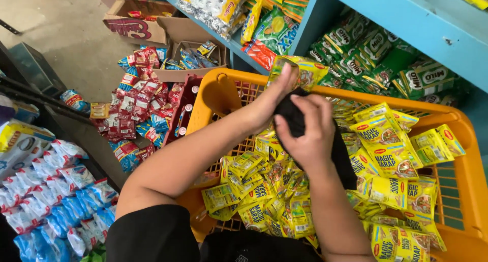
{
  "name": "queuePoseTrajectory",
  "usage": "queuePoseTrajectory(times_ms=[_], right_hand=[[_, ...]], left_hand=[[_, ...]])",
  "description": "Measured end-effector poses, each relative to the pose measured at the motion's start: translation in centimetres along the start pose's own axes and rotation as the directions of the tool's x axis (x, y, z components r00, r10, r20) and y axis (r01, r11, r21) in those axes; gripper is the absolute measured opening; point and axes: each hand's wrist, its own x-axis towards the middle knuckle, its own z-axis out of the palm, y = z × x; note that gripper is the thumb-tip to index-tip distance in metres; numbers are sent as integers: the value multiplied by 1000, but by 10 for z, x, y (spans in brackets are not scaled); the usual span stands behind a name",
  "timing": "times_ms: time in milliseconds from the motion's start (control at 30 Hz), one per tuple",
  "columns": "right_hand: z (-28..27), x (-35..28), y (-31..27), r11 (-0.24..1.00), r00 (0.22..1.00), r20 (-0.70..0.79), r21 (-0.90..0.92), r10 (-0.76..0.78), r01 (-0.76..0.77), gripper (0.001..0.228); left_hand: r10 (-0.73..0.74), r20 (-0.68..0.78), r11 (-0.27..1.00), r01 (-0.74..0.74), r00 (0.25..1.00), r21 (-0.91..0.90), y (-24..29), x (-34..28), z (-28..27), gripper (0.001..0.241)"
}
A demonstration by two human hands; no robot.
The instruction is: Sorting and organizing seasoning sachets into a plastic crate in a grocery store.
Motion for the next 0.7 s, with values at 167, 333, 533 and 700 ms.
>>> queuePoseTrajectory(times_ms=[167, 333, 533, 700], right_hand=[[-27, 8, 45, 998, 995, -91, 41, 49, -45, 36], [-11, 6, 11, 999, 994, -96, -7, 49, -50, 39], [-17, 8, 25, 999, 999, -41, 44, 25, -23, 41], [-16, 7, 30, 999, 992, -115, -28, 43, -47, 39]], left_hand=[[-91, 119, 991, 79, 989, 105, -17, 2, 8, 111], [-103, 103, 995, 101, 989, 22, -5, 0, 8, 115], [-40, 71, 999, 42, 997, -15, -13, 0, 6, 114], [-101, 72, 994, 104, 992, -35, 17, -9, 25, 113]])
